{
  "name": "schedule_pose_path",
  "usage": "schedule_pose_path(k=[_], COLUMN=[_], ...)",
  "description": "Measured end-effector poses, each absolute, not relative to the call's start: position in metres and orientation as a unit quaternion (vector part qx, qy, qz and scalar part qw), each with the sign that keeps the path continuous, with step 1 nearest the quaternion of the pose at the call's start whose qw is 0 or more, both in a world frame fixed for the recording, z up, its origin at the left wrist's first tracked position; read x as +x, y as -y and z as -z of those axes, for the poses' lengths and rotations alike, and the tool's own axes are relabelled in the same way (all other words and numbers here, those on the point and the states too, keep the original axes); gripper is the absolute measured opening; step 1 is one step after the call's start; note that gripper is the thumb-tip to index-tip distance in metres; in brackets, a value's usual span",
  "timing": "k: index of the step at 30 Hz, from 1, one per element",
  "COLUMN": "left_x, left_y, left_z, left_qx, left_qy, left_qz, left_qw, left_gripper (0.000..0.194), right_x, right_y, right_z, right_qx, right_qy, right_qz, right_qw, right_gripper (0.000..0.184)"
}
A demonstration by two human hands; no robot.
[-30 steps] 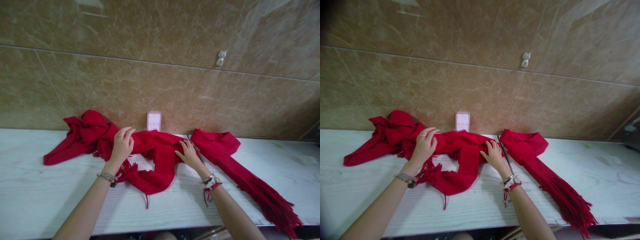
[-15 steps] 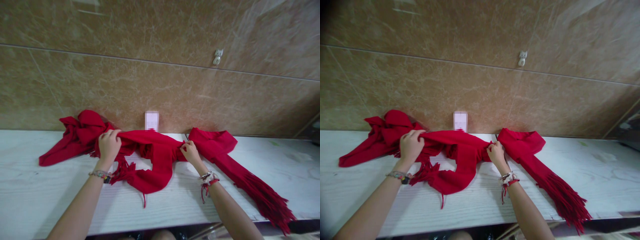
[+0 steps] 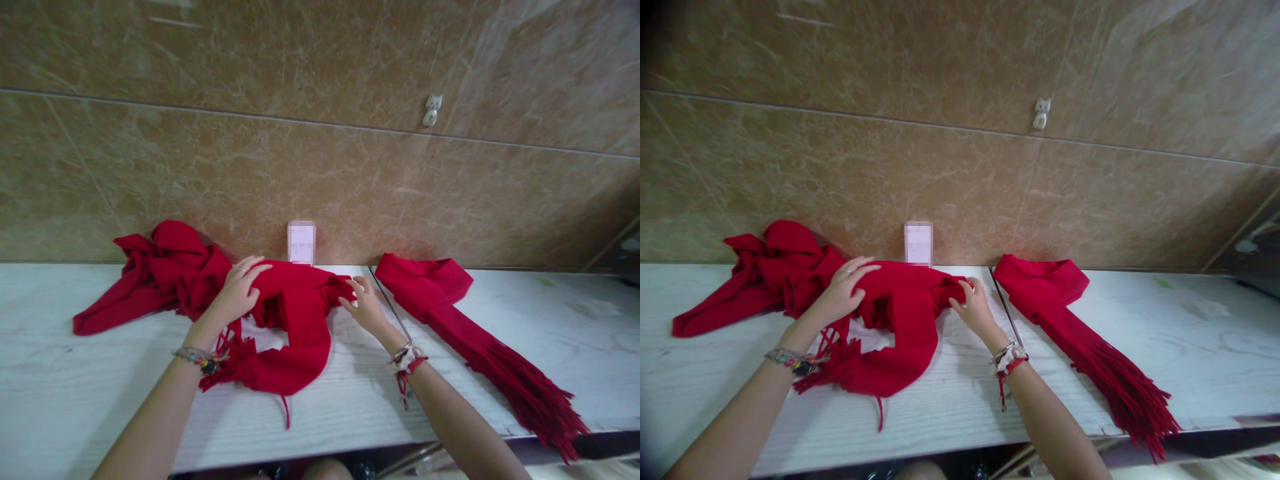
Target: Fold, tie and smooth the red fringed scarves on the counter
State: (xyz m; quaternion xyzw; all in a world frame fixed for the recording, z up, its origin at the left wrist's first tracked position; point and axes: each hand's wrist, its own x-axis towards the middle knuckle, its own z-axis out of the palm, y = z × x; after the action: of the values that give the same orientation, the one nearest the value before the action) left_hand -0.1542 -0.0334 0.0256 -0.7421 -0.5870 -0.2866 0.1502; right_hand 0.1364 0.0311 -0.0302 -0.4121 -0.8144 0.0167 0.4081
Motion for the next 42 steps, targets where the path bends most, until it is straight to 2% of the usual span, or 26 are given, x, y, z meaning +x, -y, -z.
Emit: schedule_pose_path(k=[3, 7, 10, 12, 14, 17, 22, 24, 27, 29, 33, 36, 39, 42], left_x=[-0.136, -0.132, -0.138, -0.142, -0.145, -0.152, -0.158, -0.155, -0.15, -0.15, -0.167, -0.187, -0.2, -0.199], left_y=[0.029, 0.024, 0.021, 0.019, 0.018, 0.018, 0.019, 0.02, 0.021, 0.023, 0.033, 0.043, 0.05, 0.049], left_z=[-0.012, 0.006, 0.009, 0.007, 0.002, -0.003, -0.004, -0.003, -0.004, -0.008, -0.025, -0.038, -0.044, -0.043], left_qx=[-0.777, -0.737, -0.737, -0.737, -0.724, -0.695, -0.682, -0.694, -0.699, -0.682, -0.578, -0.461, -0.44, -0.479], left_qy=[0.572, 0.626, 0.627, 0.625, 0.631, 0.638, 0.635, 0.632, 0.634, 0.642, 0.681, 0.716, 0.748, 0.77], left_qz=[0.232, 0.203, 0.193, 0.202, 0.229, 0.293, 0.331, 0.31, 0.288, 0.304, 0.4, 0.465, 0.446, 0.382], left_qw=[0.123, 0.155, 0.163, 0.16, 0.158, 0.153, 0.148, 0.153, 0.165, 0.172, 0.206, 0.242, 0.22, 0.177], left_gripper=[0.045, 0.044, 0.039, 0.034, 0.031, 0.03, 0.029, 0.029, 0.027, 0.025, 0.025, 0.023, 0.022, 0.024], right_x=[0.121, 0.098, 0.089, 0.087, 0.088, 0.091, 0.092, 0.09, 0.086, 0.088, 0.114, 0.148, 0.174, 0.185], right_y=[-0.009, 0.019, 0.026, 0.025, 0.024, 0.024, 0.029, 0.031, 0.029, 0.023, 0.0, -0.019, -0.03, -0.036], right_z=[0.019, 0.016, 0.021, 0.023, 0.023, 0.018, 0.013, 0.015, 0.017, 0.017, 0.006, -0.007, -0.014, -0.012], right_qx=[-0.375, -0.366, -0.384, -0.387, -0.387, -0.407, -0.483, -0.483, -0.468, -0.474, -0.547, -0.618, -0.635, -0.601], right_qy=[0.837, 0.884, 0.896, 0.898, 0.898, 0.89, 0.857, 0.86, 0.869, 0.864, 0.817, 0.74, 0.679, 0.7], right_qz=[-0.004, 0.005, -0.009, -0.011, -0.001, 0.02, 0.056, 0.03, -0.035, -0.055, -0.005, 0.053, 0.099, 0.099], right_qw=[0.399, 0.29, 0.222, 0.21, 0.208, 0.204, 0.17, 0.161, 0.157, 0.159, 0.184, 0.259, 0.354, 0.372], right_gripper=[0.043, 0.052, 0.032, 0.015, 0.008, 0.009, 0.034, 0.03, 0.013, 0.007, 0.01, 0.011, 0.019, 0.024])
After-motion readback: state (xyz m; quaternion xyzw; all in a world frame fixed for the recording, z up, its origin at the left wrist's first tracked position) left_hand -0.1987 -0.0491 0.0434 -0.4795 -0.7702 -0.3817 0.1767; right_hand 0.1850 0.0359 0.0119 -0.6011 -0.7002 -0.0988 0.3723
